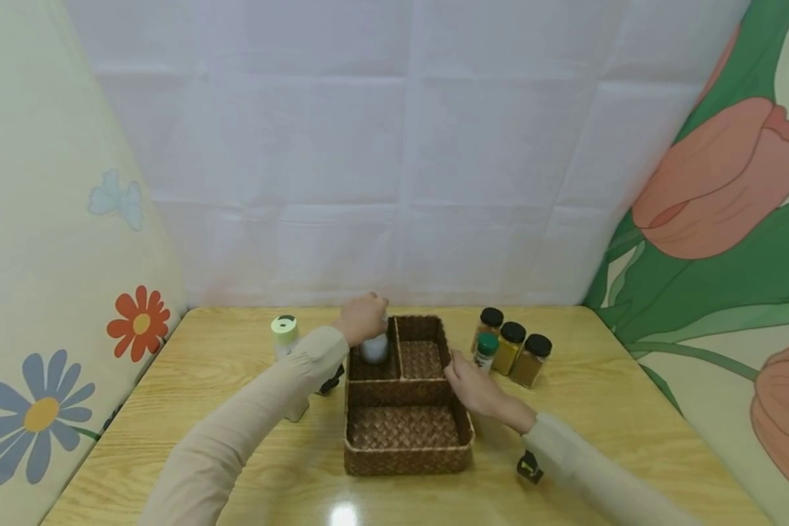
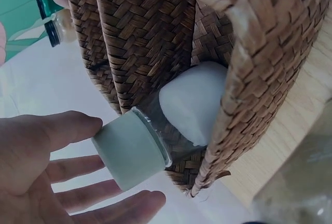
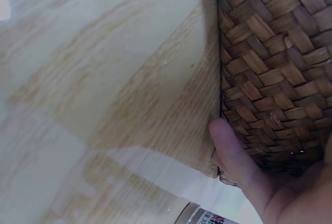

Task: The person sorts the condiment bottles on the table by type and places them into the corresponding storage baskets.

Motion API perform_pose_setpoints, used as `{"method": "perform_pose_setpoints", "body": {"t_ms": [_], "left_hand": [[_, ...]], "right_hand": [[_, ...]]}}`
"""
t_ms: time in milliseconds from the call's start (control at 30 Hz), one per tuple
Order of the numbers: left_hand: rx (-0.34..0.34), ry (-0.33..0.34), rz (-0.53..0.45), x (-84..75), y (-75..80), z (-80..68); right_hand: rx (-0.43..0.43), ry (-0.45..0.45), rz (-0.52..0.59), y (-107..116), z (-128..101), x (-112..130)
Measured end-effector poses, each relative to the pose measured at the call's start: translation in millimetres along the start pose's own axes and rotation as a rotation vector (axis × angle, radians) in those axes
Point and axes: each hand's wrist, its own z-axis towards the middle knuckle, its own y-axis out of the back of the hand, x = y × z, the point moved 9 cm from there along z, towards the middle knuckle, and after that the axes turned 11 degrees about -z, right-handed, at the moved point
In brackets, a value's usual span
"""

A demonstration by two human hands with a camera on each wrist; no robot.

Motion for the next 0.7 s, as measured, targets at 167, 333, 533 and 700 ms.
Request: {"method": "perform_pose_setpoints", "body": {"t_ms": [167,333,533,700], "left_hand": [[-0.026,0.001,-0.003,0.0,4.1,-1.1],[-0.036,-0.007,0.0,-1.5,7.2,-4.8],[-0.037,-0.002,-0.022,3.3,9.5,-6.2],[-0.055,0.0,-0.021,9.4,13.4,-4.6]], "right_hand": [[0.003,-0.001,-0.005,-1,0,0],[0.002,-0.003,-0.019,-1,1,0],[0.018,-0.006,-0.009,-3,1,0],[0.007,0.003,-0.003,-2,1,0]]}}
